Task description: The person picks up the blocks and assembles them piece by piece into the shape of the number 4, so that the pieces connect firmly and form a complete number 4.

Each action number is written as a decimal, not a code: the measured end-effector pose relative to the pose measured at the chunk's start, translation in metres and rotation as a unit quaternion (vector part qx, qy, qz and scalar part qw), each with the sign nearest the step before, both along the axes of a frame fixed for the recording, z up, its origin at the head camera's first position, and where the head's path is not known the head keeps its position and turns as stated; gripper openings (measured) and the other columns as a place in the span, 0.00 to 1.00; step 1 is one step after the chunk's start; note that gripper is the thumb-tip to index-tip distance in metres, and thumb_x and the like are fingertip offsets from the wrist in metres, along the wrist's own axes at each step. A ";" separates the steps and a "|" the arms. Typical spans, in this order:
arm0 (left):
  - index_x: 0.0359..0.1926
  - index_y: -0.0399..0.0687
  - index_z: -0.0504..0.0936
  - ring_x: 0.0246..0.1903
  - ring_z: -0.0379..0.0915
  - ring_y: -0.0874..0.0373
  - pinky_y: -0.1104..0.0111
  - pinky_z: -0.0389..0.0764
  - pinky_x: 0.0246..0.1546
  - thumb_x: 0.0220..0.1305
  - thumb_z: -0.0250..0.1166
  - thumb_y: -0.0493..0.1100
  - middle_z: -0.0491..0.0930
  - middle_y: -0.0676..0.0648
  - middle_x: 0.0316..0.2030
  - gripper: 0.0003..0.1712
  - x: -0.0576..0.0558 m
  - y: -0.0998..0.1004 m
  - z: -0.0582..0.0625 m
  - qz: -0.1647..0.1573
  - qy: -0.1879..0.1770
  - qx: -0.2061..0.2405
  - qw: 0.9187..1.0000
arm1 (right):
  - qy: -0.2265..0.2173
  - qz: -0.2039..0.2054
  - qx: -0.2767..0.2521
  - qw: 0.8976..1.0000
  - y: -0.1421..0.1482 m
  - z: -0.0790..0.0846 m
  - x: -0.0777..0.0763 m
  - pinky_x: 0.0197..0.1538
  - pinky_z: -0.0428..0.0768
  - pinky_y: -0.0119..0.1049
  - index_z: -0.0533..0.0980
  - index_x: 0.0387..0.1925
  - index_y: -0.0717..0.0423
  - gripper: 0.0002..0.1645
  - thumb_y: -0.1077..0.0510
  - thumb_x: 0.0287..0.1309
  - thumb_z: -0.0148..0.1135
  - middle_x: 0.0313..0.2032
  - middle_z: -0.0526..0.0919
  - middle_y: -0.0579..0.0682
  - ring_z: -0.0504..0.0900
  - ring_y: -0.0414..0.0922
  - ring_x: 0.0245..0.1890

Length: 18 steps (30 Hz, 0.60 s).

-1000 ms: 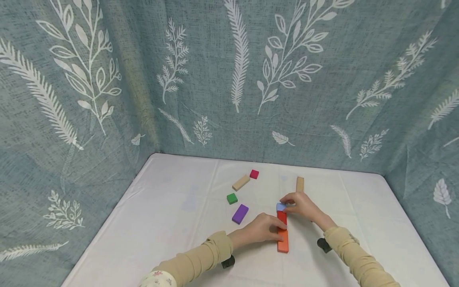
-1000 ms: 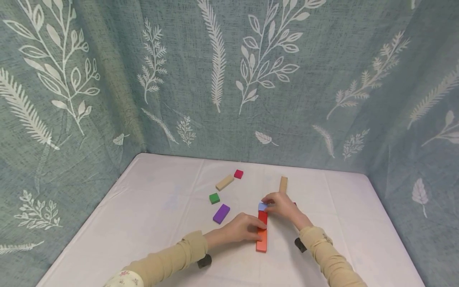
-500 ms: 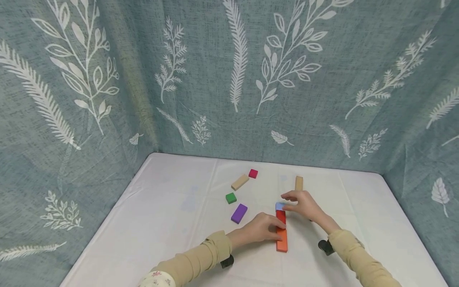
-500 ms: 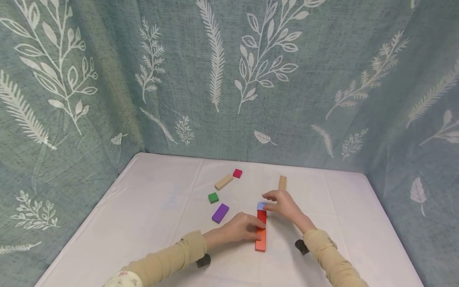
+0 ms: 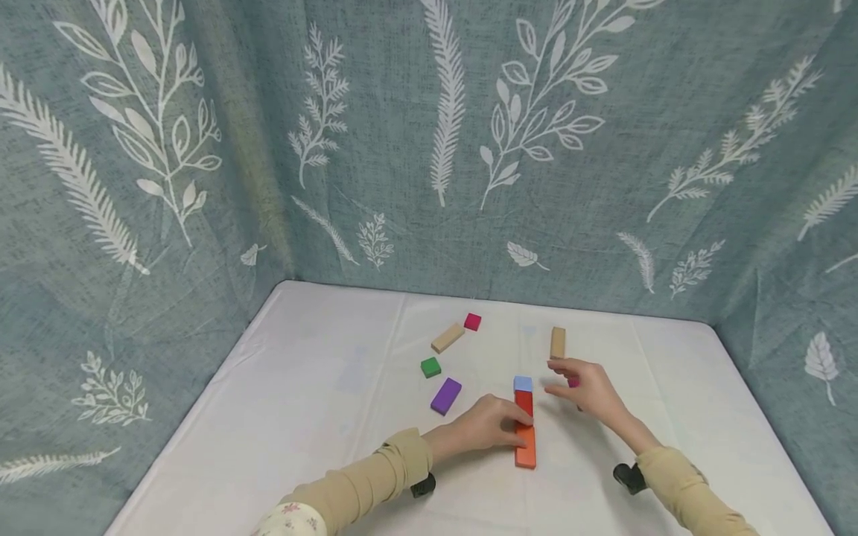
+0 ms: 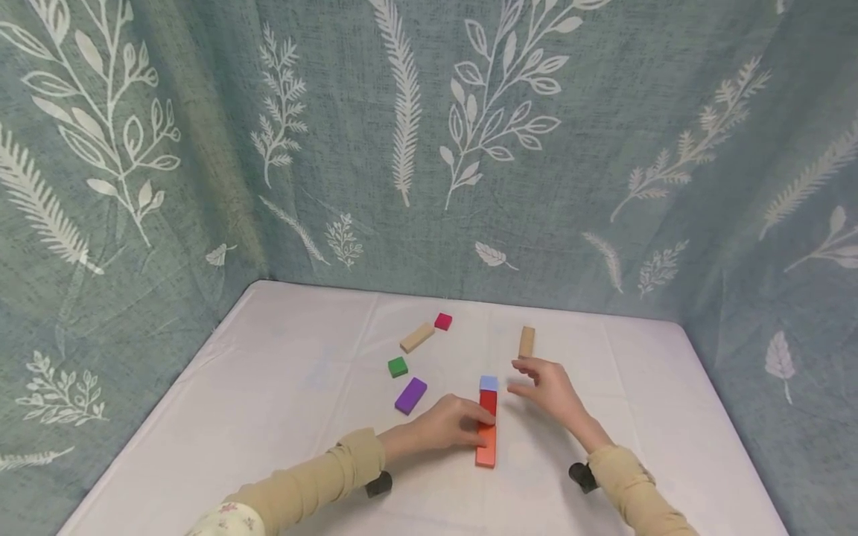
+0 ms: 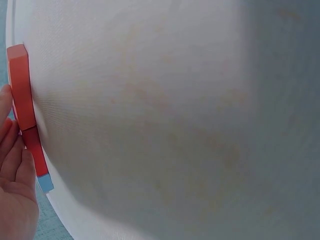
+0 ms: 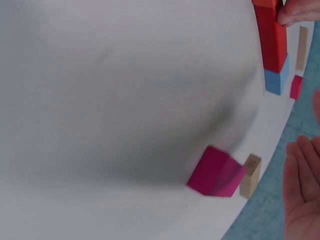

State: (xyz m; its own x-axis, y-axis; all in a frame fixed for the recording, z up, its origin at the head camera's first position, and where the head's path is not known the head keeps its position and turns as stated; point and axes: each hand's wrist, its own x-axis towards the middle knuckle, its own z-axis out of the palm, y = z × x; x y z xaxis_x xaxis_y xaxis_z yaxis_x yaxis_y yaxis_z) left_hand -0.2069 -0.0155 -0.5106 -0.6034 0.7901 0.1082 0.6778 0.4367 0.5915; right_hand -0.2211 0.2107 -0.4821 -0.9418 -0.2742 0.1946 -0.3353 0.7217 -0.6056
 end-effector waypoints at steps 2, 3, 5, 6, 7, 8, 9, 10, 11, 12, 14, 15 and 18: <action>0.50 0.47 0.84 0.48 0.78 0.69 0.81 0.73 0.51 0.55 0.70 0.45 0.85 0.54 0.45 0.20 0.000 0.000 0.000 0.001 -0.005 -0.001 1.000 | 0.000 -0.012 -0.001 1.000 0.004 0.001 0.002 0.45 0.82 0.48 0.79 0.48 0.66 0.26 0.60 0.46 0.73 0.46 0.84 0.61 0.83 0.56 0.44; 0.50 0.47 0.84 0.48 0.78 0.69 0.81 0.73 0.51 0.55 0.70 0.45 0.85 0.55 0.45 0.20 0.000 0.001 0.000 0.002 -0.009 -0.001 1.000 | -0.001 -0.017 -0.001 1.000 0.007 0.001 0.003 0.45 0.82 0.48 0.79 0.48 0.66 0.26 0.60 0.46 0.73 0.46 0.84 0.61 0.83 0.57 0.44; 0.50 0.47 0.83 0.48 0.78 0.68 0.81 0.73 0.51 0.55 0.70 0.45 0.85 0.55 0.45 0.20 0.000 0.001 -0.001 0.003 -0.015 -0.001 1.000 | 0.000 -0.026 0.001 1.000 0.010 0.002 0.005 0.46 0.82 0.49 0.78 0.48 0.67 0.26 0.60 0.46 0.73 0.46 0.84 0.62 0.83 0.58 0.45; 0.50 0.47 0.83 0.48 0.78 0.68 0.81 0.73 0.51 0.56 0.70 0.44 0.85 0.55 0.46 0.20 0.000 0.001 -0.001 0.003 -0.018 -0.001 1.000 | 0.000 -0.031 0.003 1.000 0.012 0.003 0.006 0.46 0.82 0.50 0.78 0.48 0.67 0.26 0.60 0.46 0.73 0.46 0.83 0.63 0.83 0.58 0.45; 0.50 0.47 0.83 0.48 0.78 0.68 0.81 0.73 0.51 0.56 0.70 0.45 0.85 0.55 0.46 0.20 0.000 0.001 -0.001 0.004 -0.020 -0.002 1.000 | -0.001 -0.037 0.004 0.999 0.014 0.003 0.007 0.46 0.82 0.50 0.78 0.49 0.67 0.26 0.60 0.46 0.73 0.46 0.83 0.63 0.83 0.59 0.45; 0.50 0.47 0.83 0.48 0.78 0.69 0.81 0.73 0.51 0.56 0.70 0.45 0.85 0.55 0.46 0.20 0.000 0.001 -0.001 0.004 -0.022 -0.002 1.000 | 0.000 -0.041 0.006 0.999 0.016 0.002 0.007 0.46 0.82 0.51 0.78 0.49 0.67 0.27 0.60 0.47 0.72 0.47 0.83 0.64 0.82 0.59 0.45; 0.50 0.48 0.83 0.48 0.77 0.69 0.81 0.73 0.51 0.56 0.70 0.44 0.85 0.55 0.46 0.20 0.000 0.001 -0.001 0.005 -0.022 -0.003 1.000 | 0.000 -0.047 0.008 0.999 0.018 0.002 0.008 0.46 0.81 0.51 0.78 0.49 0.67 0.27 0.59 0.47 0.72 0.47 0.83 0.64 0.82 0.60 0.46; 0.50 0.48 0.83 0.48 0.77 0.69 0.81 0.73 0.51 0.56 0.70 0.44 0.85 0.55 0.46 0.20 0.000 0.001 -0.001 0.005 -0.022 -0.003 1.000 | 0.001 -0.053 0.009 0.999 0.020 0.002 0.009 0.47 0.81 0.52 0.78 0.49 0.67 0.27 0.59 0.47 0.72 0.47 0.83 0.64 0.82 0.60 0.46; 0.50 0.48 0.83 0.48 0.77 0.69 0.81 0.73 0.51 0.56 0.70 0.44 0.85 0.55 0.46 0.20 0.000 0.001 -0.001 0.006 -0.021 -0.004 1.000 | 0.000 -0.059 0.011 0.998 0.021 0.001 0.009 0.47 0.81 0.52 0.77 0.50 0.67 0.27 0.59 0.48 0.72 0.47 0.83 0.64 0.82 0.61 0.46; 0.50 0.48 0.83 0.48 0.77 0.69 0.81 0.73 0.51 0.56 0.70 0.44 0.85 0.55 0.46 0.20 0.000 0.001 -0.001 0.006 -0.020 -0.005 1.000 | -0.001 -0.065 0.013 0.998 0.023 0.000 0.010 0.47 0.81 0.52 0.77 0.50 0.67 0.28 0.59 0.48 0.72 0.47 0.82 0.64 0.82 0.61 0.46; 0.50 0.48 0.83 0.48 0.77 0.69 0.81 0.73 0.51 0.56 0.70 0.44 0.84 0.55 0.46 0.20 0.000 0.001 -0.001 0.008 -0.018 -0.007 1.000 | -0.001 -0.075 0.017 0.997 0.026 -0.001 0.012 0.47 0.81 0.52 0.77 0.51 0.67 0.28 0.58 0.48 0.72 0.48 0.82 0.65 0.81 0.61 0.47; 0.50 0.48 0.83 0.48 0.77 0.69 0.81 0.73 0.51 0.56 0.70 0.44 0.84 0.55 0.46 0.20 0.000 0.001 0.000 0.009 -0.018 -0.008 1.000 | -0.001 -0.079 0.019 0.997 0.027 -0.002 0.014 0.47 0.81 0.52 0.77 0.51 0.68 0.28 0.58 0.48 0.72 0.48 0.82 0.65 0.81 0.62 0.47; 0.51 0.48 0.83 0.49 0.77 0.69 0.81 0.73 0.52 0.56 0.70 0.44 0.84 0.55 0.46 0.20 0.002 0.000 0.001 0.010 -0.022 -0.010 1.000 | 0.005 -0.090 0.020 0.996 0.030 -0.003 0.017 0.47 0.81 0.53 0.77 0.50 0.69 0.28 0.59 0.47 0.72 0.48 0.82 0.66 0.81 0.62 0.46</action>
